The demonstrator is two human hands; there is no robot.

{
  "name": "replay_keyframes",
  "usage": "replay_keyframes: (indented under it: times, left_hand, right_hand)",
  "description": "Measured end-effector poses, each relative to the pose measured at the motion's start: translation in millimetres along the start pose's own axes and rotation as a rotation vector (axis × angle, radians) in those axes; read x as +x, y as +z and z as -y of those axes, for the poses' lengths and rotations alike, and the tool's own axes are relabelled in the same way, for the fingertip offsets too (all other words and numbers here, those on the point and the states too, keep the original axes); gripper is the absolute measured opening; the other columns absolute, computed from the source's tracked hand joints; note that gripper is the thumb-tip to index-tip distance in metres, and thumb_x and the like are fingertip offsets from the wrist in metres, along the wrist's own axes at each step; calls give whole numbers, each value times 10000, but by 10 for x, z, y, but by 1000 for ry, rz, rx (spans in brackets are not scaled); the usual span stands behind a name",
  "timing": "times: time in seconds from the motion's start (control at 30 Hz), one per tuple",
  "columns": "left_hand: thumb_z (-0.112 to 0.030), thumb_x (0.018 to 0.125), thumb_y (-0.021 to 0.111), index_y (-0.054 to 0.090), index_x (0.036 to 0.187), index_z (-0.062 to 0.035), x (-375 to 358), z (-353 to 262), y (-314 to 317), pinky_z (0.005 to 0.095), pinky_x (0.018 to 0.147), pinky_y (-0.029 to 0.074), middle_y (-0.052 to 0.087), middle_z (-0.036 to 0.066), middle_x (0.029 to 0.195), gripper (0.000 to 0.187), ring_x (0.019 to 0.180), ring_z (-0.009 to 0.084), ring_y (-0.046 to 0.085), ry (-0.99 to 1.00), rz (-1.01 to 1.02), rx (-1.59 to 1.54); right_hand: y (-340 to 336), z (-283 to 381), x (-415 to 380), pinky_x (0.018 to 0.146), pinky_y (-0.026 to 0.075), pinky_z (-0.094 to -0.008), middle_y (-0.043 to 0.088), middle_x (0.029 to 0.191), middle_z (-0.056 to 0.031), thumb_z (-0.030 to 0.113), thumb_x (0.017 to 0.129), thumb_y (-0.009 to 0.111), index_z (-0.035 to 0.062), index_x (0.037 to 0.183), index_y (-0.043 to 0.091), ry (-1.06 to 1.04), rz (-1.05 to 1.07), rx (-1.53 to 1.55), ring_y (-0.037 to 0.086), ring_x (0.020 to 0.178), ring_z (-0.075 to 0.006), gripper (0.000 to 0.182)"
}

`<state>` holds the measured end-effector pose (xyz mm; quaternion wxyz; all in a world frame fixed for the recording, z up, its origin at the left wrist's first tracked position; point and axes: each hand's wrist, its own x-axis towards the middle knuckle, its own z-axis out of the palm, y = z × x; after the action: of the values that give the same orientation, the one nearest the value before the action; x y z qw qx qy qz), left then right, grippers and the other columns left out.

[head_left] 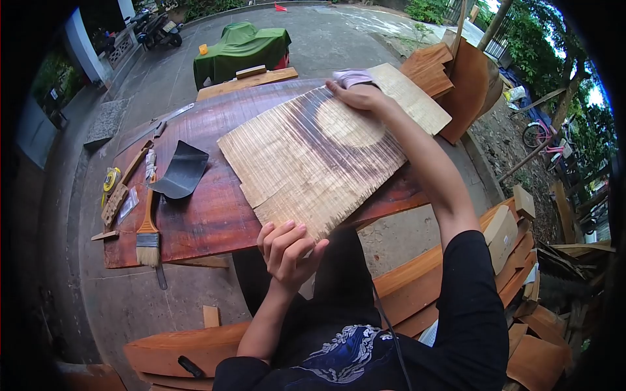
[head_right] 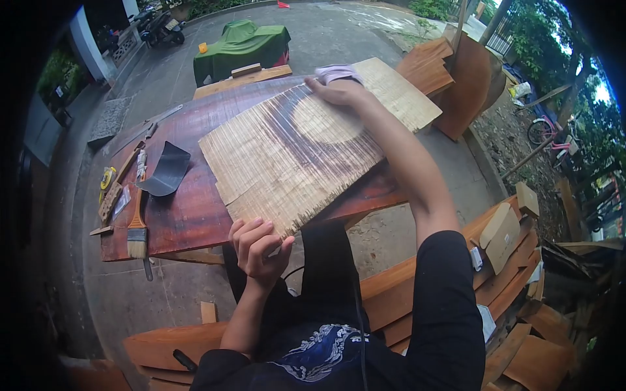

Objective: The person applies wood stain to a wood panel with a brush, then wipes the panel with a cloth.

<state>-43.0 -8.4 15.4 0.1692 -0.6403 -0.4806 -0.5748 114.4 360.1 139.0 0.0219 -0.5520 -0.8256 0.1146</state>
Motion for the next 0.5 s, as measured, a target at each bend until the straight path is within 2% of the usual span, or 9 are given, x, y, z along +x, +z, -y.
replay_keyframes:
  times: [0.1,0.13,0.17,0.2,0.27,0.33,0.4,0.47,0.5]
  left_hand:
    - [-283,853,932,638,1012,-161,-14,-3,17,532,1110,474,733,35,1076,356,1100,272,707,-7,-5,-6]
    - [-283,851,934,641,1014,-161,-17,4,5,531,1110,474,734,35,1077,358,1100,270,708,-8,5,-11]
    - [-284,848,937,643,1016,-161,-15,16,-27,530,1110,474,736,35,1079,360,1101,267,709,1,16,-18]
    - [-284,844,939,644,1016,-161,1,29,-35,529,1109,474,737,35,1078,363,1102,266,709,-3,15,-7]
    - [-284,837,944,645,1018,-161,6,2,-48,527,1109,475,739,35,1078,370,1105,263,710,-5,26,-17]
    - [-259,836,938,636,1019,-168,30,-15,0,527,1099,475,721,27,1072,364,1090,262,703,-2,5,-4]
    - [-247,837,932,630,1019,-174,-3,-8,10,527,1094,475,709,22,1067,360,1080,260,697,0,-4,1]
    - [-249,839,923,630,1002,-183,-9,3,24,512,1091,470,699,8,1063,342,1070,246,690,16,-17,9]
    - [-253,834,926,637,987,-185,-11,7,24,497,1096,465,702,1,1062,334,1070,234,690,20,-24,6]
  right_hand:
    - [178,142,-132,1277,323,-459,418,1669,-225,714,1081,379,83,1601,488,-479,-89,14,339,1585,-363,825]
    - [182,-92,33,1268,334,-464,447,1651,-218,676,1102,373,85,1590,501,-440,-86,26,413,1533,-375,777]
    - [-156,-90,-200,1248,364,-446,473,1646,-212,685,1101,338,91,1579,528,-174,-9,57,462,1515,-353,785]
    - [73,-726,349,1228,390,-423,505,1635,-206,682,1107,288,79,1561,560,-15,-136,38,495,1509,-338,802]
    - [-289,-1134,255,1246,372,-435,560,1593,-201,757,1068,254,47,1509,613,126,11,206,494,1519,-341,910]
    - [-138,-1227,415,1269,331,-441,512,1633,-210,822,1036,254,54,1532,587,319,-254,-31,454,1549,-348,973]
    - [-132,-886,350,1288,305,-453,441,1672,-240,860,1006,265,15,1585,500,285,-85,14,394,1580,-372,1050]
    - [-151,-248,-172,1310,258,-456,302,1728,-291,887,987,271,-36,1667,294,72,25,69,287,1619,-421,1147]
    - [-42,-37,-457,1309,261,-433,353,1711,-270,760,1047,369,18,1683,299,-20,12,62,334,1599,-400,980]
